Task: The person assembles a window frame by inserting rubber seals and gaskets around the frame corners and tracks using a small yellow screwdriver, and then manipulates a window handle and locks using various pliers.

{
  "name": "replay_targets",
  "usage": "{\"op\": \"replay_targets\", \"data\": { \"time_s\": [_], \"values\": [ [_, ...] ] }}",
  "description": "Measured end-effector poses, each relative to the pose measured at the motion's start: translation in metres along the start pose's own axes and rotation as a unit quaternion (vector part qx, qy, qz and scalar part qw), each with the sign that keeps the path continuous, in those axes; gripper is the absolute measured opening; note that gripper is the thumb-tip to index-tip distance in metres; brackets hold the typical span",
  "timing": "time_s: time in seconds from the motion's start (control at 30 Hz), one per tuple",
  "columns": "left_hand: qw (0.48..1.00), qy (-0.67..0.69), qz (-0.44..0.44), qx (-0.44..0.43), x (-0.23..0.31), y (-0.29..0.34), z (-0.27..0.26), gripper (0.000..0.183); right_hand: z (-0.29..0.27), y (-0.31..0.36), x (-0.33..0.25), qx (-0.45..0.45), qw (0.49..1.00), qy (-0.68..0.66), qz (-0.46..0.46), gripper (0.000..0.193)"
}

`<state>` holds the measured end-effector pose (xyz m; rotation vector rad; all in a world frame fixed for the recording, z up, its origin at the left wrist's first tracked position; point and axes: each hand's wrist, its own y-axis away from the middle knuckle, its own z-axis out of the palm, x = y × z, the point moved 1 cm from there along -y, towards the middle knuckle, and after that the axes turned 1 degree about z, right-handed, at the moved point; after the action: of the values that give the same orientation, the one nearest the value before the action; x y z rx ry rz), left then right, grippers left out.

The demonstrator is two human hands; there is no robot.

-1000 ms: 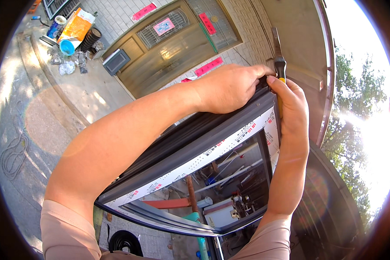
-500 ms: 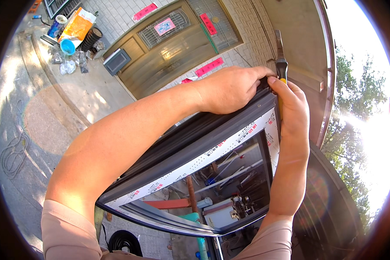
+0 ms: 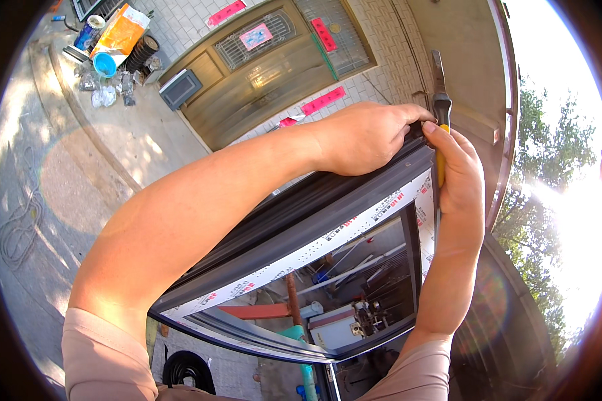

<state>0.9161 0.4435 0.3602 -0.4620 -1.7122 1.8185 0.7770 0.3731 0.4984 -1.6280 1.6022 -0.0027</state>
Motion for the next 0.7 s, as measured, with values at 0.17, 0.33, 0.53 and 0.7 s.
{"op": "replay_targets", "data": {
  "time_s": [0.17,0.33,0.53,0.7],
  "values": [
    [1.000,-0.007,-0.006,-0.003,0.0018,-0.0003,-0.0014,0.041,-0.0026,-0.0015,-0.0013,-0.013,1.000,-0.003,0.006,0.022],
    [1.000,-0.007,-0.005,-0.002,0.0007,0.0007,-0.0008,0.041,-0.0029,-0.0019,0.0014,-0.010,1.000,-0.008,0.003,0.022],
    [1.000,0.003,-0.005,-0.001,0.0011,0.0007,0.0002,0.041,-0.0023,0.0000,0.0017,0.010,1.000,0.008,-0.001,0.023],
    [1.000,0.007,-0.002,-0.004,0.0020,-0.0002,-0.0017,0.039,0.0008,-0.0011,0.0004,0.002,1.000,0.003,-0.004,0.023]
  ]
}}
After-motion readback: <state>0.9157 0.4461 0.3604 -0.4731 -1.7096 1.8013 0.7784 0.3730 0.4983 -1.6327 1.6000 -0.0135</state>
